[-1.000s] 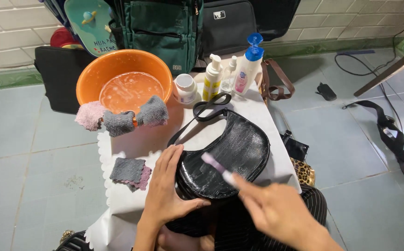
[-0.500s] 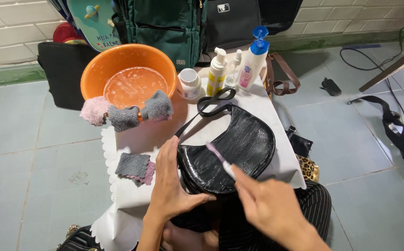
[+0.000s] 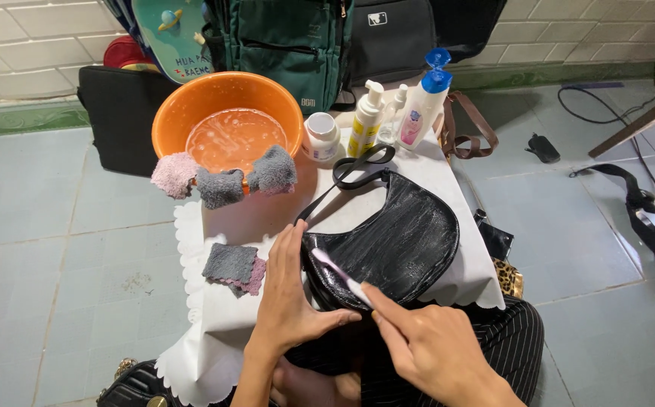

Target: The person scrubs the surface of a black handbag using a toothbrush. The bag is placed on a white cloth on the floor, and the person uses a soapy toothbrush to clean the exterior.

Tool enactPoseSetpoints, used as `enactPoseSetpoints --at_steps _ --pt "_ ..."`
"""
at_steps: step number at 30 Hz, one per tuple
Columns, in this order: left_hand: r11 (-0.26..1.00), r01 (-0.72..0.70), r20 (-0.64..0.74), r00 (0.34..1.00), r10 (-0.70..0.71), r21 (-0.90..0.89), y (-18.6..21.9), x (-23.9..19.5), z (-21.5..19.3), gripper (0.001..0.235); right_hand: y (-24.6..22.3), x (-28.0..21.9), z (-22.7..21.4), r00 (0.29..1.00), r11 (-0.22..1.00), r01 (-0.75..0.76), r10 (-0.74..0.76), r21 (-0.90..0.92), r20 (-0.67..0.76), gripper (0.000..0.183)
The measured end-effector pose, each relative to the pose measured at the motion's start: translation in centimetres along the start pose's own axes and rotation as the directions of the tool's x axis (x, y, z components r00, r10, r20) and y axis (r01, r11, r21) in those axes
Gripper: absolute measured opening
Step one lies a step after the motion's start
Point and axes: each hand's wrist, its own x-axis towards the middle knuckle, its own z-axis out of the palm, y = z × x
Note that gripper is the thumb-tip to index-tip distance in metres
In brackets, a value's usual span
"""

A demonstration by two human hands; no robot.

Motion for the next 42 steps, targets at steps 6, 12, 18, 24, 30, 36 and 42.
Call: enactPoseSetpoints --at_steps 6,12,18,24,30,36,42 --pt "1.000 -0.009 0.002 1.000 0.009 -0.011 -0.1 0.0 0.1 0.142 0.8 0.4 -0.1 0.998 0.996 0.034 -0.039 -0.081 -0.055 0.040" --pt "1.000 -0.004 0.011 1.000 0.004 -0.012 -0.2 -0.3 -0.1 0.142 2.0 -1.4 -1.9 0.993 0.994 -0.111 0.111 -0.013 -0.051 0.045" --pt "1.000 0.009 0.029 1.000 -0.009 -0.011 -0.3 -0.3 0.0 0.141 2.7 -2.7 -3.6 0.969 0.963 -0.240 0.229 0.124 0.092 0.045" --pt "1.000 -0.009 0.025 1.000 0.009 0.001 -0.3 -0.1 0.3 0.140 1.9 -2.1 -2.3 0.999 0.988 -0.009 0.003 0.156 0.039 0.049" --pt "1.000 -0.006 0.012 1.000 0.006 -0.006 -0.1 0.1 -0.1 0.139 1.6 -0.1 -1.0 0.997 0.997 -0.075 0.075 -0.031 0.010 0.050" --pt "1.000 -0.014 0.012 1.000 0.013 0.009 -0.2 0.0 0.0 0.137 1.7 0.2 -0.8 0.986 0.990 -0.137 0.132 -0.044 -0.103 0.045" --pt "1.000 -0.005 0.026 1.000 0.005 0.008 -0.2 -0.2 0.1 0.137 1.1 0.7 -1.1 0.966 0.964 -0.252 0.246 -0.090 -0.074 0.046"
